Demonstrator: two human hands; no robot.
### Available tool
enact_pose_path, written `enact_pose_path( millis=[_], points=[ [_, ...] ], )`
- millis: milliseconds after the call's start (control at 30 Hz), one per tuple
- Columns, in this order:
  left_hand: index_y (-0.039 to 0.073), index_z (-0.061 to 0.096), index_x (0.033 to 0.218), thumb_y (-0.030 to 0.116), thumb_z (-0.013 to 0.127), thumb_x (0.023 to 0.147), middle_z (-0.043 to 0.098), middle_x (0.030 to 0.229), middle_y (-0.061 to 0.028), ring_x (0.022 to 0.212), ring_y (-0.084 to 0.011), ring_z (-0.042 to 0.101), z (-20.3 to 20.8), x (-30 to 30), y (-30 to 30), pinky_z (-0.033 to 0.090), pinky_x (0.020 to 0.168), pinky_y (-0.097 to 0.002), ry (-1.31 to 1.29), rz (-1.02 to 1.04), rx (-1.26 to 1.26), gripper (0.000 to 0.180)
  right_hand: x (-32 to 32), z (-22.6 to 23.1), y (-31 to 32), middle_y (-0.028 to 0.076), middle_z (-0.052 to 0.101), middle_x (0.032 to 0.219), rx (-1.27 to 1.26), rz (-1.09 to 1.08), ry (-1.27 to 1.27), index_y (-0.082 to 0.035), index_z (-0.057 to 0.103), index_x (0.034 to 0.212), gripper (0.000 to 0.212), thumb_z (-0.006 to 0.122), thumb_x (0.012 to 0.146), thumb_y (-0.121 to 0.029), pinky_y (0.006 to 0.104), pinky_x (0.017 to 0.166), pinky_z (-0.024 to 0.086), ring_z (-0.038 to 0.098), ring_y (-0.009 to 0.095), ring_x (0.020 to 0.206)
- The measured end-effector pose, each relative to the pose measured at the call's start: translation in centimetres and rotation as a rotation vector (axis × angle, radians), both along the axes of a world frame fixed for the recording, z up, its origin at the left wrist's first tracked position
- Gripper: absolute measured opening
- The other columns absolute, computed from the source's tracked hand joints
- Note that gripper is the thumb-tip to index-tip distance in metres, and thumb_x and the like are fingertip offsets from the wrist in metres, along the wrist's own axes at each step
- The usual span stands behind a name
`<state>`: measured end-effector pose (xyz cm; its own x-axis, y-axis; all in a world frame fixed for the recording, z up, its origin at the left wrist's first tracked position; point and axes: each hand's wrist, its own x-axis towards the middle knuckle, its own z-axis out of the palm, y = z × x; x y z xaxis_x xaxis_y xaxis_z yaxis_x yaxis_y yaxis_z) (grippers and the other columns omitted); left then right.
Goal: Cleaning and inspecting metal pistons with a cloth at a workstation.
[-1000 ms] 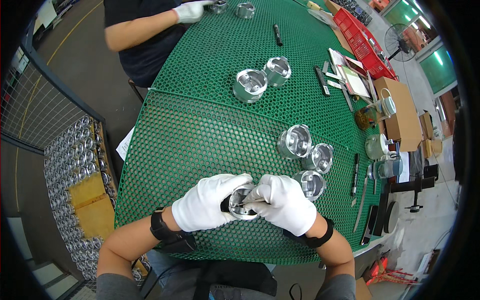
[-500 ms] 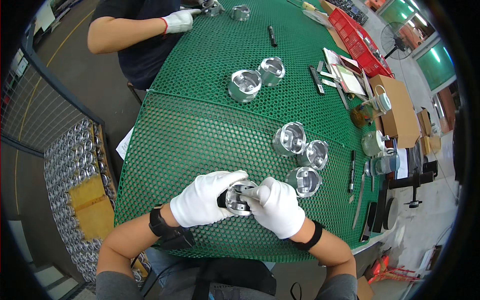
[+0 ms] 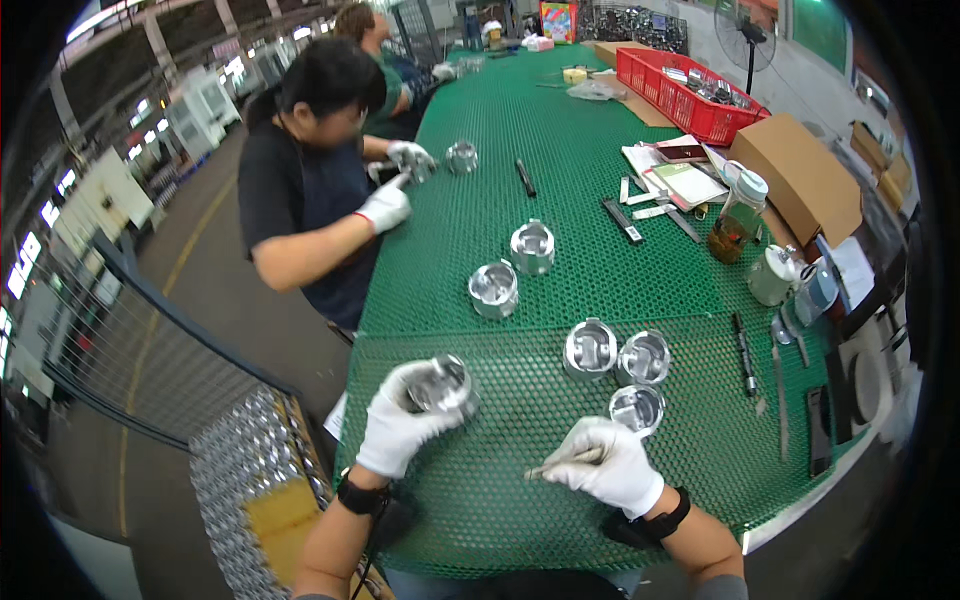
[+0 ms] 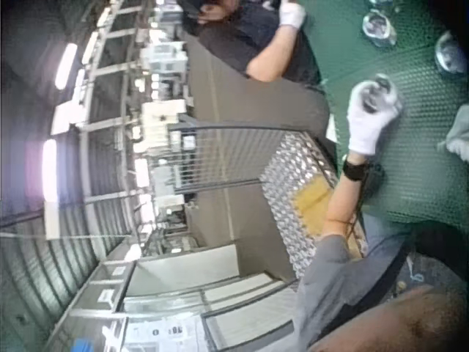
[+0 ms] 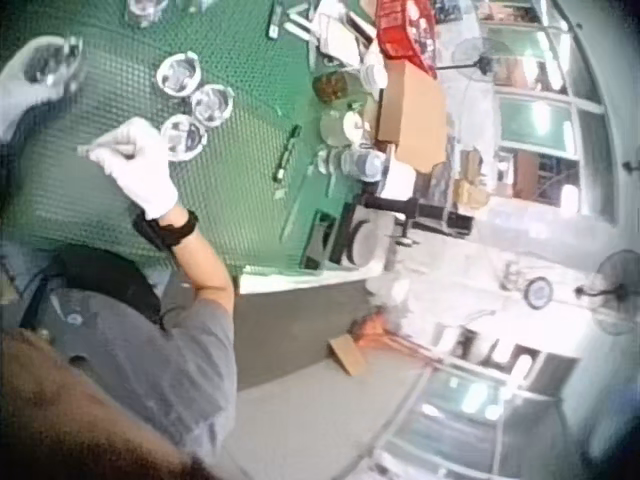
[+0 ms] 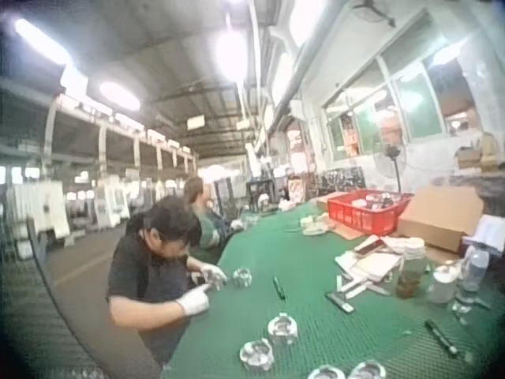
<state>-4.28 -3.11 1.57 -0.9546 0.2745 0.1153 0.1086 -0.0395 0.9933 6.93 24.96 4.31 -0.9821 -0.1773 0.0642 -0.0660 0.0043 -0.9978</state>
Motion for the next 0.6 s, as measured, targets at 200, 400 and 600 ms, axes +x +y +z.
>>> enact_pose_path(
  millis=[200,400,600],
  points=[
    [0.001,0.058,0.125,0.000,0.089,0.072,0.067,0.118,-0.0087,0.105,-0.0180,0.066,-1.7,-13.9,0.9,0.054,0.095,-0.0336,0.245,0.382,-0.338,0.061,1.2,-1.2,0.2,0.006,0.071,0.089,0.083,0.231,-0.013,-0.005,0.080,0.101,0.017,0.082,0.088,-0.016,0.0281,0.069,0.057,0.070,0.012,0.076],
    [-0.005,0.057,0.132,0.030,0.094,0.073,0.064,0.123,-0.0166,0.109,-0.0310,0.065,-2.5,-15.9,5.8,0.053,0.098,-0.0408,0.929,0.719,-0.874,0.079,0.8,-2.6,-0.2,0.006,0.071,0.090,0.130,0.218,-0.021,-0.006,0.080,0.103,0.020,0.082,0.089,-0.019,0.0293,0.071,0.057,0.071,0.013,0.078],
    [0.003,0.058,0.128,0.046,0.094,0.063,0.063,0.123,-0.0208,0.116,-0.0388,0.060,-1.3,-12.1,10.5,0.050,0.100,-0.0487,0.710,0.454,-0.940,0.086,0.1,-3.0,-0.9,0.006,0.070,0.090,0.097,0.249,-0.107,-0.008,0.080,0.104,0.020,0.082,0.088,-0.018,0.0302,0.075,0.057,0.070,0.016,0.082]
  ],
)
